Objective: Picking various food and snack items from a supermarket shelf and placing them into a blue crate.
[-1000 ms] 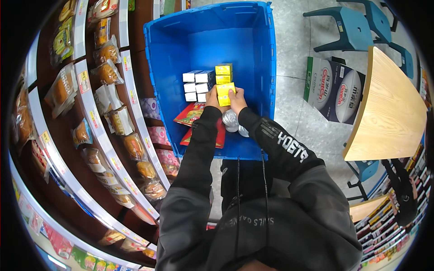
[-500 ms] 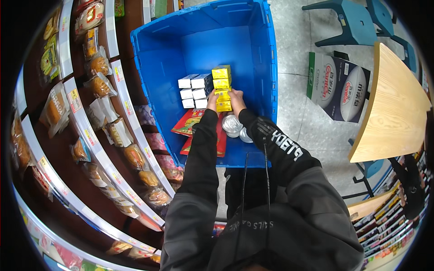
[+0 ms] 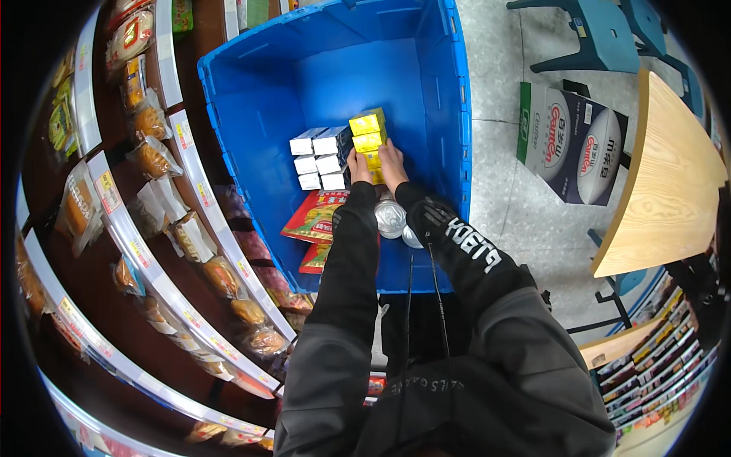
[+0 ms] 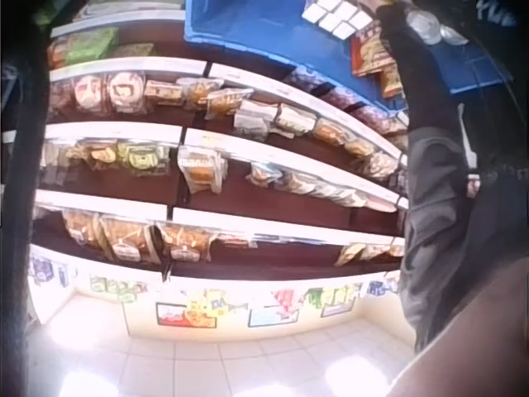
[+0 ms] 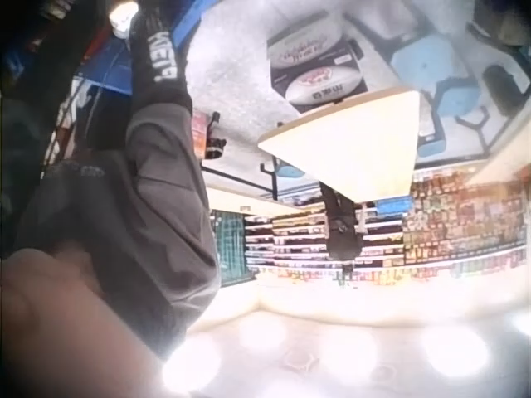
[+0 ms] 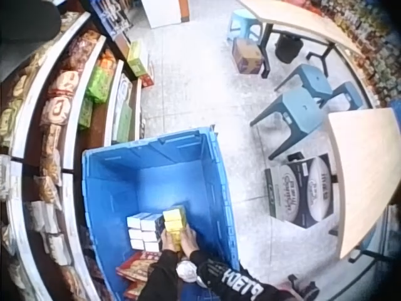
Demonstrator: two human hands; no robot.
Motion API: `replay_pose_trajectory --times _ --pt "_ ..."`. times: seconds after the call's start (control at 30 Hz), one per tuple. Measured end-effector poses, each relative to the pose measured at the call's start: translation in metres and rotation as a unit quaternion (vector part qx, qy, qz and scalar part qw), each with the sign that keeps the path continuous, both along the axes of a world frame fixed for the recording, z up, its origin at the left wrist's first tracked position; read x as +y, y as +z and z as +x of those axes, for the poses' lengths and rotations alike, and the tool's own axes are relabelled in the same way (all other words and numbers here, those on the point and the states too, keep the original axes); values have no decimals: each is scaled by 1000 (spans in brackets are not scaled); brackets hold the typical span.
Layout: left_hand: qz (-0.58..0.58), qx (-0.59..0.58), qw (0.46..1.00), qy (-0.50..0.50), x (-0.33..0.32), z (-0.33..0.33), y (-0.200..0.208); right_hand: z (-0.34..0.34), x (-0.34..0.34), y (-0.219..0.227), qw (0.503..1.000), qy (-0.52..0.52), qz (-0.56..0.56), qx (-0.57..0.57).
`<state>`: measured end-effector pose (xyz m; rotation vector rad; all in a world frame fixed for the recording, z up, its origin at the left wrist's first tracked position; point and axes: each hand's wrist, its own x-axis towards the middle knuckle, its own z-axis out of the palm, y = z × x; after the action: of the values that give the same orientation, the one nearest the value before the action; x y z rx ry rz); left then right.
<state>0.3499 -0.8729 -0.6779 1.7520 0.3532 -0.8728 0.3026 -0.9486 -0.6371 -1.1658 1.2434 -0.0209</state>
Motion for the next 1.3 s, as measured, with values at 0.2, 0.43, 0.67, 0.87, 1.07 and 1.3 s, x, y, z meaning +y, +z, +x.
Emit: replay_pose_trajectory --times 0.2,0.43,0.67,0.87,1.07,1.3 --pt "30 -40 996 -70 -9 9 8 2 -1 -4 999 -9 26 -31" --pt "25 -49 993 -106 -32 0 5 -9 -13 -19 1000 4 2 -25" --pt "12 -46 996 -79 -26 8 5 1 -9 -13 1000 17 -14 3" --pt "167 -128 968 -136 -25 8 14 0 -10 -24 998 -44 43 0" --pt "214 -153 960 -96 -37 -12 30 -17 -25 -21 996 -53 61 -46" --pt "181 -417 890 -28 -19 -60 98 -24 -12 37 966 173 -182 -60"
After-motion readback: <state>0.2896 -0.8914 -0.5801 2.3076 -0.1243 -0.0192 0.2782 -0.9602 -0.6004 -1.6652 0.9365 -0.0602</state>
